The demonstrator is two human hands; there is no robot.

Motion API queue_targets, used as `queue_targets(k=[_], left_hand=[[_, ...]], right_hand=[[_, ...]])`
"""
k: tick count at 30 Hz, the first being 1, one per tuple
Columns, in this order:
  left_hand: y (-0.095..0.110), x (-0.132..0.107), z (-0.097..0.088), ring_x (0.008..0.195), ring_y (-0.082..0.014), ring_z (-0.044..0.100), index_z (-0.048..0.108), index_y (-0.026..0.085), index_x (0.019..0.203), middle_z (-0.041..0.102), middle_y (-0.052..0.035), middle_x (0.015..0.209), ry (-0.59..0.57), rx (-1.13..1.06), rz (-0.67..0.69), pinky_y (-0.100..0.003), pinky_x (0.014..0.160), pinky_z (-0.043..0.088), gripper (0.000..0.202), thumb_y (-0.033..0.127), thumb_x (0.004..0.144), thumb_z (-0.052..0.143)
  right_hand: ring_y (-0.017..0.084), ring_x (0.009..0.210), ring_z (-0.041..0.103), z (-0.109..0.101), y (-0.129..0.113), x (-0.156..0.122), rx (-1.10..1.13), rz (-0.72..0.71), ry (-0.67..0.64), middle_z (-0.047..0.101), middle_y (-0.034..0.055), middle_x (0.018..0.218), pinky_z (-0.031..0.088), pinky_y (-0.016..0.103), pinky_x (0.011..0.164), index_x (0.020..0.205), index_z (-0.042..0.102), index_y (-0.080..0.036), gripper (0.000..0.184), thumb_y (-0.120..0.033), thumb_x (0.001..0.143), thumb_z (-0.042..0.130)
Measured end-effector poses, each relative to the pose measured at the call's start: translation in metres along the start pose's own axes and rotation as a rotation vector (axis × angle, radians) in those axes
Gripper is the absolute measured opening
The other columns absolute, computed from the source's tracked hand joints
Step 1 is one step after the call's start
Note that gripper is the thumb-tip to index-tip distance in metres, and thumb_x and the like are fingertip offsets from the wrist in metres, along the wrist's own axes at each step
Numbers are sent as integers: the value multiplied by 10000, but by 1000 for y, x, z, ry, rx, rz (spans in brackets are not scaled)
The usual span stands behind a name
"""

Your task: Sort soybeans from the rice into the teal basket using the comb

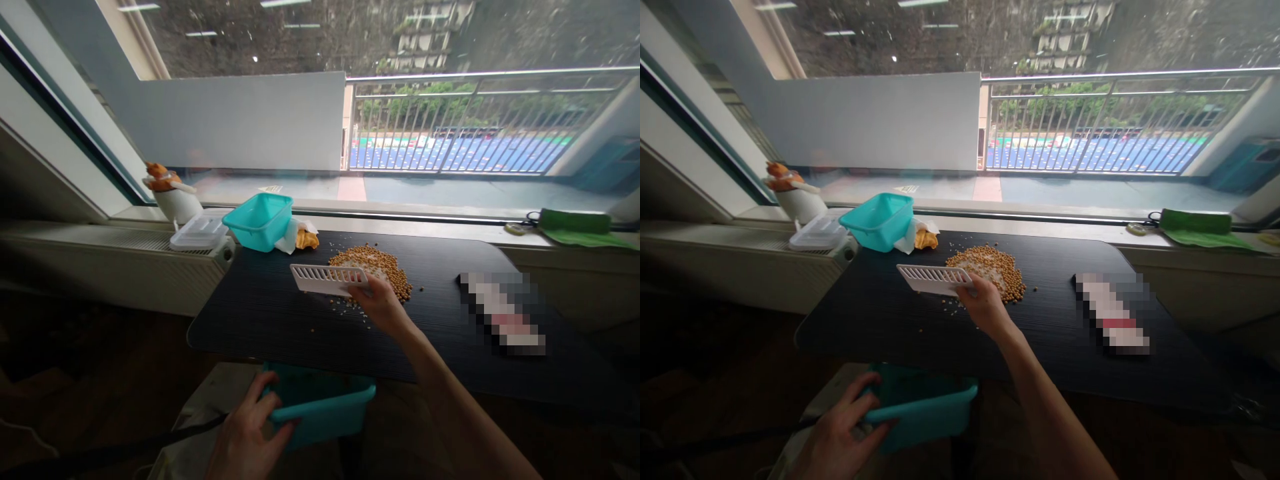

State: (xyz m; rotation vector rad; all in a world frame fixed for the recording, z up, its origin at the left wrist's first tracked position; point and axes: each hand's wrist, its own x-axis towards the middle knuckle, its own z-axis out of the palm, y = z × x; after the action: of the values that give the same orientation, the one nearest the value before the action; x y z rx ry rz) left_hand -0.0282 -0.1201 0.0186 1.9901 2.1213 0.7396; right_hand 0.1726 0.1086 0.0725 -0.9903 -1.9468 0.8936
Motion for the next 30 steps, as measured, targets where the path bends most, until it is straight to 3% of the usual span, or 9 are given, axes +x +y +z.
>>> queue_targets(k=[7,16,23,26,30], left_hand=[[-3,-1,-1,802,-207,743,633,229,699,653,-63,1157,-42,-8,-25,-294,684,605,77,225,761,679],[-1,0,-4,781,-225,751,609,210,628,670,-96,1130,-14,28,-23,-298,656,604,128,188,725,689],[4,1,-5,785,-198,745,624,225,695,652,-67,1146,-41,17,-24,-273,648,589,83,220,758,678],[4,1,-4,770,-193,744,618,223,677,652,-67,1142,-47,22,-17,-268,638,585,99,213,757,674],[3,1,-2,754,-196,746,613,217,656,653,-79,1144,-31,28,0,-275,634,589,115,199,755,669]], right_hand=[[169,692,609,-20,-11,-20,117,25,-97,687,8,752,464,265,633,819,694,-175,127,-232,834,582],[168,712,620,1,-11,-43,228,77,-176,682,6,752,495,262,672,801,674,-156,120,-231,840,589],[224,788,675,-35,3,-87,296,190,-254,750,42,843,541,305,724,914,739,-169,194,-322,847,639],[241,861,680,-48,16,-95,308,230,-161,758,53,910,538,330,788,960,739,-189,217,-350,839,659],[244,881,661,-49,27,-85,247,199,139,738,56,893,515,353,822,893,727,-190,181,-345,818,671]])
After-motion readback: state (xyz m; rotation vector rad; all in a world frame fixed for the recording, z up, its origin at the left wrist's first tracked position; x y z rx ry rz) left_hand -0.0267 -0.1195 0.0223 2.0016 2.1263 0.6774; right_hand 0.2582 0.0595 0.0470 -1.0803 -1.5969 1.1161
